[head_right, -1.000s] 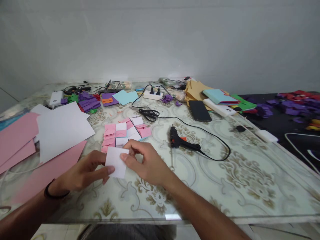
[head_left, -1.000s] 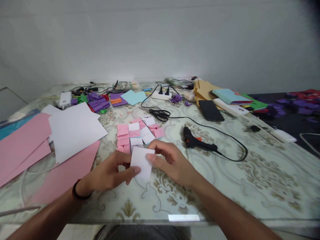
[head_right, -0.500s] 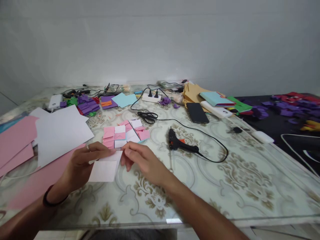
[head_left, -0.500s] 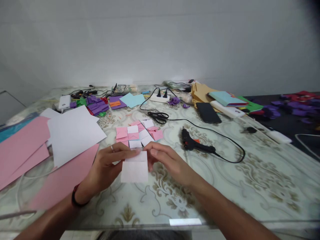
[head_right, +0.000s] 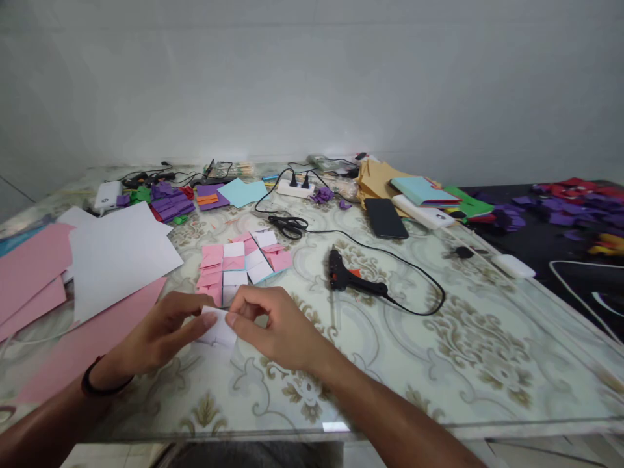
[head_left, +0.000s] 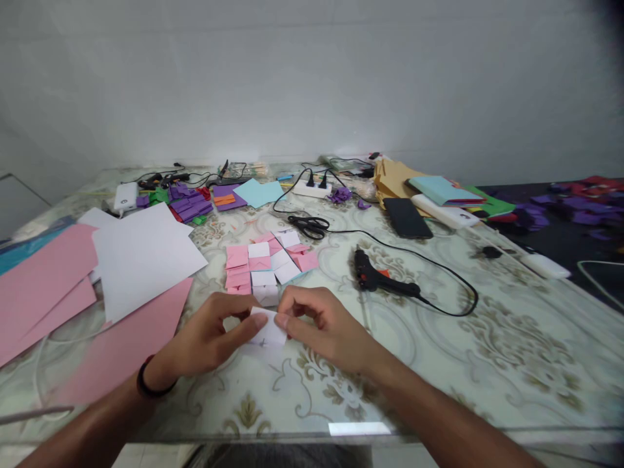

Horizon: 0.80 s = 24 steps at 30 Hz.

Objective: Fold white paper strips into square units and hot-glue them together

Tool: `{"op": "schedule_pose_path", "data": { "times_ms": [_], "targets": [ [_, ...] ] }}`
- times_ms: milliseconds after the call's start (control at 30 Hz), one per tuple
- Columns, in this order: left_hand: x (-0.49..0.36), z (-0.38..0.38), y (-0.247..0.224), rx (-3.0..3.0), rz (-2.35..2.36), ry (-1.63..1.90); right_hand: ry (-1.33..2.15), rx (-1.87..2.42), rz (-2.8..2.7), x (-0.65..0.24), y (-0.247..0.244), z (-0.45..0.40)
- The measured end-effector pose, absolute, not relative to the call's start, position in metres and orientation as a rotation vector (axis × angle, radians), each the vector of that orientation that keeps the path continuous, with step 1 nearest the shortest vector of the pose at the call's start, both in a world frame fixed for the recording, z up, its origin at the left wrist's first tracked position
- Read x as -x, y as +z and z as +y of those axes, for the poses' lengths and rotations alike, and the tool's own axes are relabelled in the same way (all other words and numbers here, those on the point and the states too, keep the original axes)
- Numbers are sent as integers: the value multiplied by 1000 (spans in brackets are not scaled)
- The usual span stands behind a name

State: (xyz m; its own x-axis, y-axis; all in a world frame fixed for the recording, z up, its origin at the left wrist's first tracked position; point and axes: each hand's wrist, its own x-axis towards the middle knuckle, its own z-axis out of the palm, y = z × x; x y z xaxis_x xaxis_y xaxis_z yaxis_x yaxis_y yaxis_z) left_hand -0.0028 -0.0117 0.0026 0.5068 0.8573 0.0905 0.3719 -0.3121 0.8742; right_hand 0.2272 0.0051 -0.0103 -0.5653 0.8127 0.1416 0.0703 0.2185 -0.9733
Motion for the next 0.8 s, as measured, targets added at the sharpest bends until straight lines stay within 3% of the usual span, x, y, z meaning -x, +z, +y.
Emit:
{"op": "schedule_pose_path", "data": {
  "times_ms": [233,600,800],
  "targets": [
    [-5,-14,-1,-1851,802,598,1459,613,-1957,-223,-10,2],
    [-1,-19,-4,-1657,617,608,1922,437,-1826,-229,-13,2],
    [5,-14,-1,-1673,743,769,1735,495,-1870,-236,-9,7]
  ]
}}
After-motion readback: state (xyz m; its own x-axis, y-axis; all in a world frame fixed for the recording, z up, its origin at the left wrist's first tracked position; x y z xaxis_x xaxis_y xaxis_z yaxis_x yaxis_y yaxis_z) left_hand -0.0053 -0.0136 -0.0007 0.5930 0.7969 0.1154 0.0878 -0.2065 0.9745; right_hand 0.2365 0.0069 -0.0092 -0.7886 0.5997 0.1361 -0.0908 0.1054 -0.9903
